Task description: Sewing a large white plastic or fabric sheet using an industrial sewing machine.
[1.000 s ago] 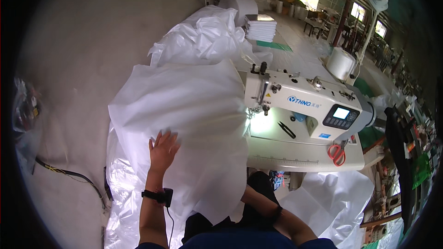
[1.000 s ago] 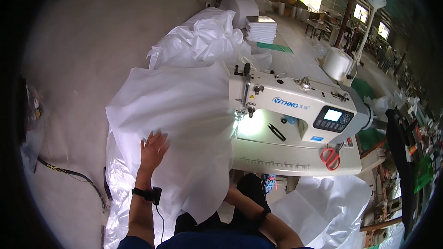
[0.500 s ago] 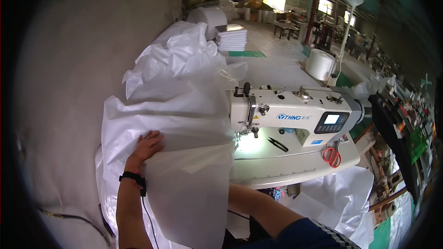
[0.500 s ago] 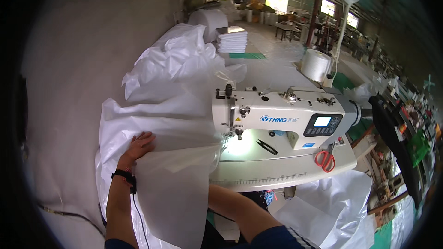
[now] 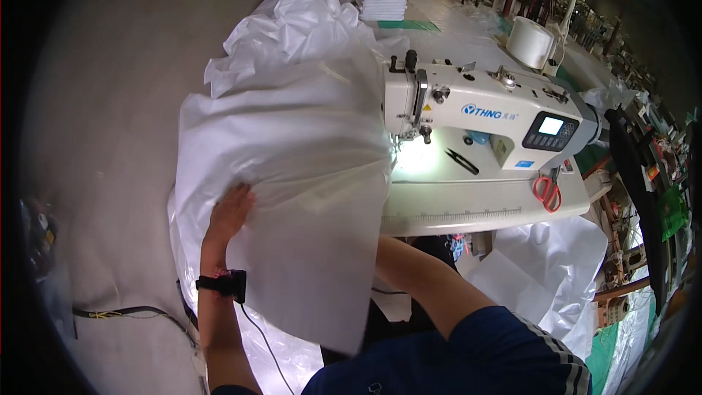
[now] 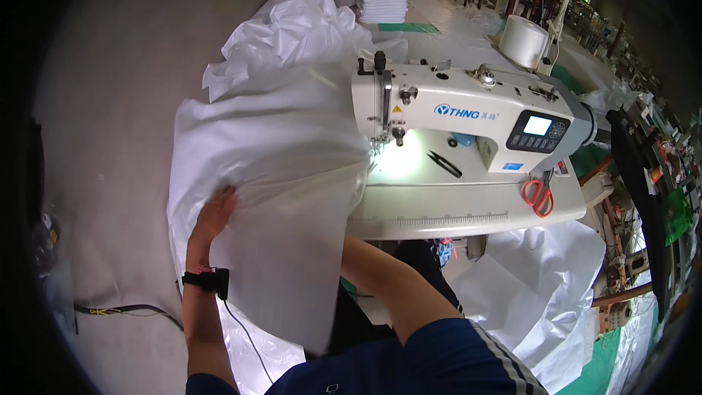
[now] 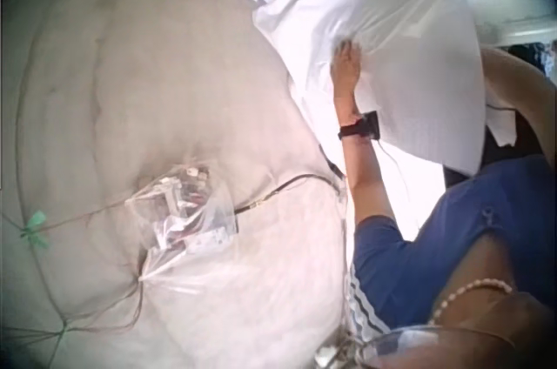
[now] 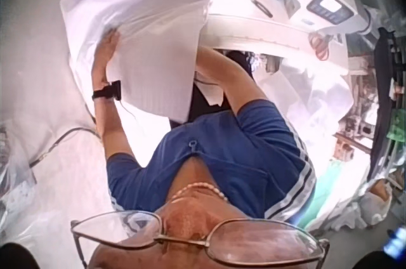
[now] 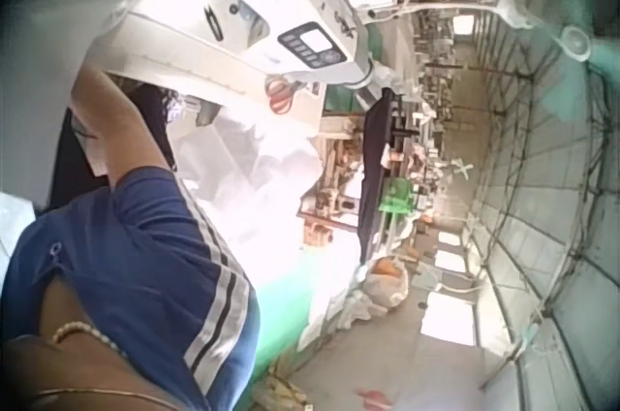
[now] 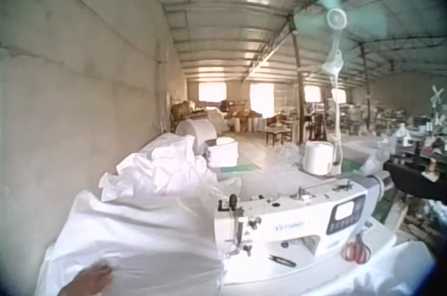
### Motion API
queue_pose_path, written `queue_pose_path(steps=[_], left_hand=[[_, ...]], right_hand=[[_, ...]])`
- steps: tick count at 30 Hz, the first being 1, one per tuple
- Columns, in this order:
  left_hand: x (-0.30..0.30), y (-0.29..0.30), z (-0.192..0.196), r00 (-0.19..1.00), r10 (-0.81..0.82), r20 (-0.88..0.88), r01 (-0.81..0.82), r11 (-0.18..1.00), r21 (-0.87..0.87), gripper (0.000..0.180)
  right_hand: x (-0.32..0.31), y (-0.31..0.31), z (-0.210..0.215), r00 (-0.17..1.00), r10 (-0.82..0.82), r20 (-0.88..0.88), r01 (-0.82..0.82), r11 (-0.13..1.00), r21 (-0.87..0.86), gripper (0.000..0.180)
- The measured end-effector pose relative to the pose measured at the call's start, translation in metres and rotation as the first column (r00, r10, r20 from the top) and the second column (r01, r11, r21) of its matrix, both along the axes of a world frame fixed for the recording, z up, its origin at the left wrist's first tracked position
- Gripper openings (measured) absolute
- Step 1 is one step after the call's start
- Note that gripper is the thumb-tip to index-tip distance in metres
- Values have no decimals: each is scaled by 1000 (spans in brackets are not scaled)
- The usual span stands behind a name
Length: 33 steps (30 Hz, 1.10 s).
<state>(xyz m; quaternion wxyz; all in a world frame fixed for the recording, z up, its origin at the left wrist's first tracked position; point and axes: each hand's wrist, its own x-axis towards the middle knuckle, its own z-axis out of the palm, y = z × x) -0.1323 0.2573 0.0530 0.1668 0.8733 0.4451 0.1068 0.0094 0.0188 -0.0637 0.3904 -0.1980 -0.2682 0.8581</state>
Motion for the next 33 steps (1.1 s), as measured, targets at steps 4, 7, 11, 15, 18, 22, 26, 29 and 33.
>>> queue_pose_path(steps=[4,7,11,15,18,22,26,29,33], left_hand=[[-13,9,-40,988,32,-150,5,972,236,46],[-18,16,-41,986,21,-166,24,965,262,46],[-38,19,-34,976,-16,-218,55,983,174,48],[-13,-37,23,978,21,-207,50,942,333,38],[28,-143,56,966,-147,210,62,929,364,27],[79,-264,45,950,-276,144,189,879,438,23],[88,-311,-3,993,-109,-41,116,936,333,20],[78,-328,-25,994,-61,-87,86,945,315,17],[60,-339,-11,989,-115,-98,143,918,371,13]], right_hand=[[-18,-31,6,992,77,-99,-82,995,-49,49],[-40,-61,7,985,113,-134,-120,992,-47,50],[-9,-57,-30,944,-72,322,-59,923,380,37],[75,-83,-44,703,-404,-586,321,915,-245,37],[78,-111,47,673,-724,-153,648,676,-351,32],[60,-124,39,608,-724,327,737,667,107,27],[38,-136,40,747,-593,301,625,781,-12,21],[35,-148,38,788,-576,219,603,793,-86,20],[31,-158,34,796,-528,297,553,833,-3,21]])
